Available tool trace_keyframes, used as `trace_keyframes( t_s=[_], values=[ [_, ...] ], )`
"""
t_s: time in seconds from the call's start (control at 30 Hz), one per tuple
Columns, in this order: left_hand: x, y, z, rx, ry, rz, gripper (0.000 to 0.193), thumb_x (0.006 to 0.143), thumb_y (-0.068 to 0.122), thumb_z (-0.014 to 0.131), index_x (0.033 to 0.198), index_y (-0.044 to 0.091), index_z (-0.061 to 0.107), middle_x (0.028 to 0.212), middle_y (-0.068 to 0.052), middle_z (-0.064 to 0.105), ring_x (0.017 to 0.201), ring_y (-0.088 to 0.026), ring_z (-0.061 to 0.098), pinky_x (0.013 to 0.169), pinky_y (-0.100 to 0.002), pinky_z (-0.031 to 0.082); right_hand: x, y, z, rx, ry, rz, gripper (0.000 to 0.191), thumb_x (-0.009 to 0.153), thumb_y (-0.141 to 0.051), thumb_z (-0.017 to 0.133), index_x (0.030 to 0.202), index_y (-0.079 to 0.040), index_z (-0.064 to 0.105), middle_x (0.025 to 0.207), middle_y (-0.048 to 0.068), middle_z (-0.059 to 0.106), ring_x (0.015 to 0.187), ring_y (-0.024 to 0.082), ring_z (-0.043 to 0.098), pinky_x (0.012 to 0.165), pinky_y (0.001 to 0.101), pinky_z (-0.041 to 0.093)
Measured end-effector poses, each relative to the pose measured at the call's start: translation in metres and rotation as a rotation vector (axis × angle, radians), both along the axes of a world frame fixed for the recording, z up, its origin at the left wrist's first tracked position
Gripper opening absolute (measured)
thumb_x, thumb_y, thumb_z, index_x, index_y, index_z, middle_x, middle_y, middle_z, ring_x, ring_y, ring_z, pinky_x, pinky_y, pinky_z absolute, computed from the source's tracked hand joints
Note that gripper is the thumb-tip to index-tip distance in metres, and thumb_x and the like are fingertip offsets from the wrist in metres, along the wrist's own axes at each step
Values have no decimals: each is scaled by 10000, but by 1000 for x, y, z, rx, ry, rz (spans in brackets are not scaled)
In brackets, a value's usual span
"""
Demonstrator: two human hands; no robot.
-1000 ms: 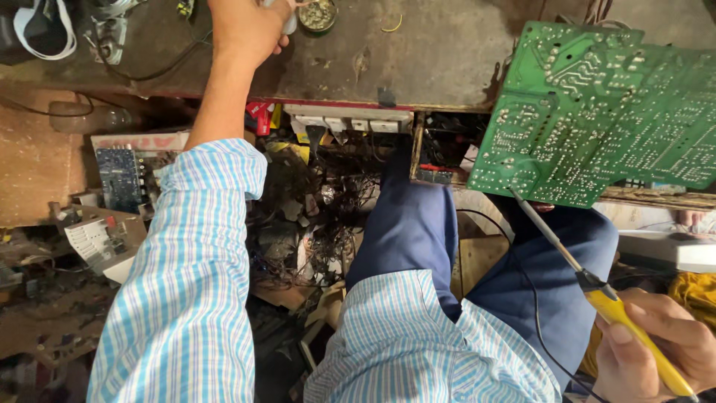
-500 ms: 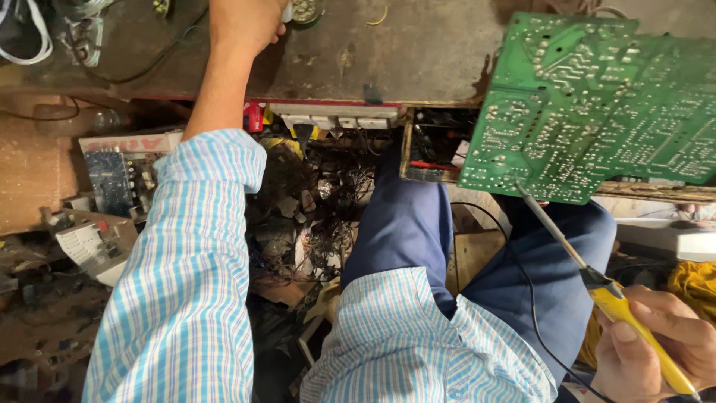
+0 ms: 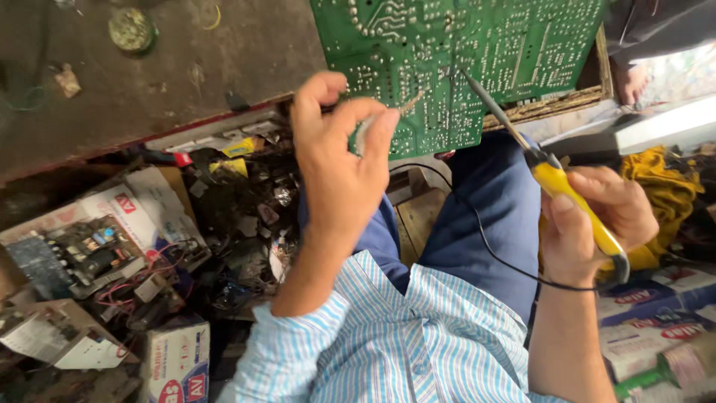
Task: The person holds a green circuit board on their lap and uses a soldering iron to apply solder to multiple points on the board. They briefly use pliers to adjust a wire before continuing to solder several locations.
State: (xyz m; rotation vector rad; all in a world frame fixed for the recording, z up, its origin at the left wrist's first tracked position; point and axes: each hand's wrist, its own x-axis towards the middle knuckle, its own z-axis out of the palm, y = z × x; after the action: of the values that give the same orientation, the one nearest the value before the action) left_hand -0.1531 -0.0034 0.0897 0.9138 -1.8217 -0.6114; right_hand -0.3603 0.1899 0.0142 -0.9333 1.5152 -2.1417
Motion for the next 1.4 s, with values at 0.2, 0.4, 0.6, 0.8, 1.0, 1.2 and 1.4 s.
trace_keyframes(
  t_s=[0.2, 0.4, 0.6, 0.8, 1.0, 1.2, 1.4],
  values=[
    [-3, 23, -8, 720, 299, -49, 140, 1007, 127, 684, 1044, 0, 638, 833, -36, 663, 585, -87, 592, 501, -238, 480, 1, 20, -3, -11, -35, -23, 242, 1016, -57, 805, 1034, 51, 589, 902, 201, 655, 617, 177, 584, 541, 257, 483],
    [0, 16, -23, 730, 233, -86, 186, 1005, 135, 712, 1060, -35, 661, 870, -77, 724, 691, -116, 729, 589, -254, 598, 2, 37, -21, -42, -64, 10, 192, 993, -46, 772, 1049, 58, 620, 891, 188, 660, 621, 176, 607, 557, 264, 504],
    [-1, 10, -11, 656, 183, -16, 218, 995, 180, 686, 1055, -19, 618, 848, -51, 719, 668, -119, 742, 567, -252, 608, -1, 42, -12, -16, -1, 5, 153, 978, -17, 746, 1033, 56, 623, 904, 186, 666, 654, 172, 623, 590, 262, 530],
    [15, 4, -17, 591, 35, 65, 173, 1012, 166, 708, 1031, -6, 698, 916, -71, 689, 749, -131, 656, 640, -278, 553, -4, 45, -13, -11, -37, -22, 163, 943, -12, 743, 1047, 46, 632, 884, 184, 673, 649, 164, 633, 579, 254, 538],
    [12, -12, -17, 285, -25, -54, 192, 1013, 194, 757, 1067, 10, 742, 1450, -161, 497, 1246, -232, 587, 1054, -359, 519, -4, 39, -8, -36, -60, -26, 173, 922, -17, 747, 1043, 34, 634, 860, 185, 675, 628, 161, 636, 573, 259, 543],
    [-10, 4, -7, 119, -162, -45, 150, 967, 237, 826, 991, 95, 784, 1544, -124, 499, 1365, -316, 519, 1064, -391, 488, -1, 34, -5, -63, -75, -25, 186, 943, -27, 751, 1073, 31, 630, 890, 196, 679, 650, 169, 639, 596, 267, 548],
    [-34, 1, 6, -2, -291, -37, 96, 929, 198, 847, 939, 127, 783, 1495, -68, 573, 1200, -319, 469, 1067, -406, 423, -6, 24, -6, -89, -86, -30, 186, 932, -40, 756, 1047, 25, 624, 869, 188, 670, 620, 157, 613, 556, 252, 524]
  ],
)
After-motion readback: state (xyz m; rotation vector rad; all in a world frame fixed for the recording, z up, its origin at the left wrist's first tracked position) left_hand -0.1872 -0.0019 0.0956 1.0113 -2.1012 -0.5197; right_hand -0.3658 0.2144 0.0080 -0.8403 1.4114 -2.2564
